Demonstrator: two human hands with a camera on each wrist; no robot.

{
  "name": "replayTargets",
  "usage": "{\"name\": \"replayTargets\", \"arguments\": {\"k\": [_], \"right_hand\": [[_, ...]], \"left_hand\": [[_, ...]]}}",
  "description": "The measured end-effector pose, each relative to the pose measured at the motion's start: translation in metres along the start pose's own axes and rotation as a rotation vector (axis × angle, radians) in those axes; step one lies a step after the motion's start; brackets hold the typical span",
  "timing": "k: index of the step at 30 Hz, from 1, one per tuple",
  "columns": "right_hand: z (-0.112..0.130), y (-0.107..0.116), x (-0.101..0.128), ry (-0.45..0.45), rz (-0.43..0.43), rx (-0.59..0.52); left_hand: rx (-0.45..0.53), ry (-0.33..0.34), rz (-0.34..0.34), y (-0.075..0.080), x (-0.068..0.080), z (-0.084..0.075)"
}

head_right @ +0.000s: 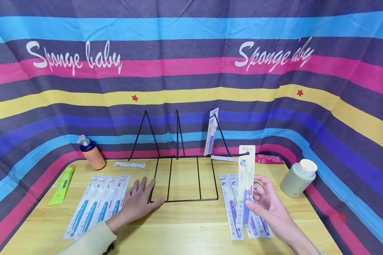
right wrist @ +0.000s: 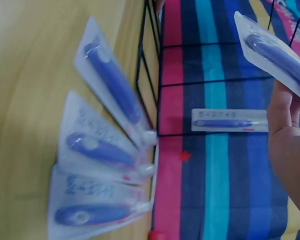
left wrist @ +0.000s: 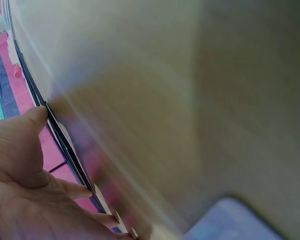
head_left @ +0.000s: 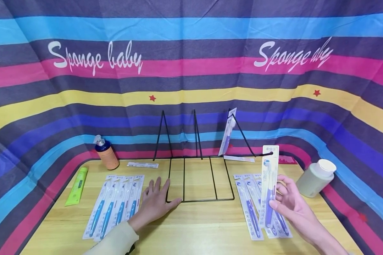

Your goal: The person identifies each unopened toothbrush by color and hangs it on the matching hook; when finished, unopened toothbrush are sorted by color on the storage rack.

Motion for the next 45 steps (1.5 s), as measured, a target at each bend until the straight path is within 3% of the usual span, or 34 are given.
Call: {"name": "replayTargets", "arguments": {"k": [4, 9, 19, 28, 45], "right_hand": [[0.007, -0.011, -0.003, 0.072, 0.045, -0.021], [0.013, -0.021, -0.009, 0.098, 0.045, 0.032], [0.008, -0.034, -0.02, 0.134, 0.008, 0.133], [-0.003, -0.037, -0.03, 0.125, -0.051, 0.157], [-0.016, -0.025, -0.104, 0.093, -0.17, 0.162]], "left_hand": [[-0.001, -0.006, -0.008, -0.002, 0.0, 0.002], [0.012, -0.03, -0.049, -0.009, -0.001, 0.007], [-0.002, -0.005, -0.015, -0.003, -0.002, 0.0], [0.004, -0.013, -0.043, -0.009, -0.002, 0.004], [-0.031, 0.011, -0.008, -0.004, -0.001, 0.002]]}}
Point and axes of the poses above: each hand's wrist, its own x-axis away from the middle knuckle, its own y-axis out of the back of the hand, z = x × y, the point moved 1 cm from there along -x, towards the middle knuckle, and after that the axes turned 13 degrees about -y, right-handed, at the moved point
